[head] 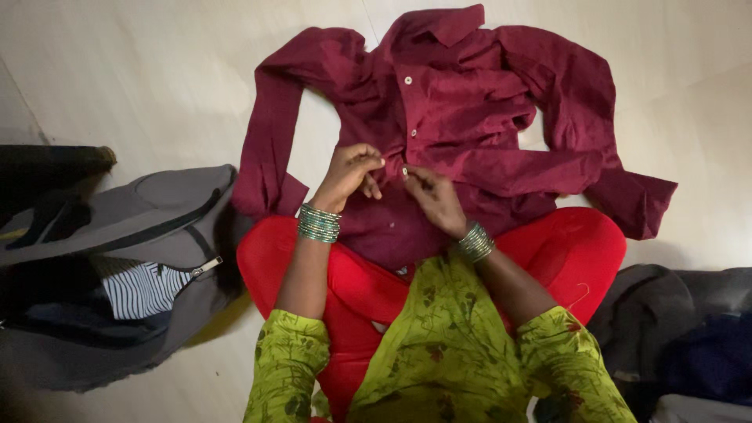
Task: The person buttons a maroon shirt, spreads it out on the floor, and folds it into a small rectangle before placing it inside a bag.
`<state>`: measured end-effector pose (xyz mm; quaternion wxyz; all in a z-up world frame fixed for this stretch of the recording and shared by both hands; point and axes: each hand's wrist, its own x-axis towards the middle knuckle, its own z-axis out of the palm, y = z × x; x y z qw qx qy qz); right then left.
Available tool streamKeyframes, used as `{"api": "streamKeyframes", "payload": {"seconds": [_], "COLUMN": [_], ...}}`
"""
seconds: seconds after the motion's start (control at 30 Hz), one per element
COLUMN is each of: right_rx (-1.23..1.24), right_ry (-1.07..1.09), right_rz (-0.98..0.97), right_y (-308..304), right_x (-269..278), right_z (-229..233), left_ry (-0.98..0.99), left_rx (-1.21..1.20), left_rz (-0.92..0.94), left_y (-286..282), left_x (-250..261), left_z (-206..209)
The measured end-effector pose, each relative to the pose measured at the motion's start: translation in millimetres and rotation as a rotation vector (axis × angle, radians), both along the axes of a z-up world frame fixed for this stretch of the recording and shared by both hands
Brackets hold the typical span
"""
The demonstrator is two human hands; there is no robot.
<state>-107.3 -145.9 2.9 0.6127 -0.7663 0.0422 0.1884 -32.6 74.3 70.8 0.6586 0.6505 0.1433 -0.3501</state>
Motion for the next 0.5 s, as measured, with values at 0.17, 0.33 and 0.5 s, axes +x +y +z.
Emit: {"api": "streamKeyframes", "payload": {"seconds": [0.17,0.33,0.5], "right_rx": [0.557,0.342,0.218], "right_ry": [0.3,0.124,0.086], "right_rz": [-0.25,-0.151,0.105], "right_y": [1,5,3], "right_x": [-3,-5,-13], "right_z": [-27,-28,-8], "left_ry": [-0.144,-0.825,-0.52], "left_rx": [0.1,0.69,0.617], "left_rz": [-0.022,0.039,-0.048], "left_y": [-7,-27,-45], "left_x": [-6,-26,-67], "left_z": [-12,-13,-3]}}
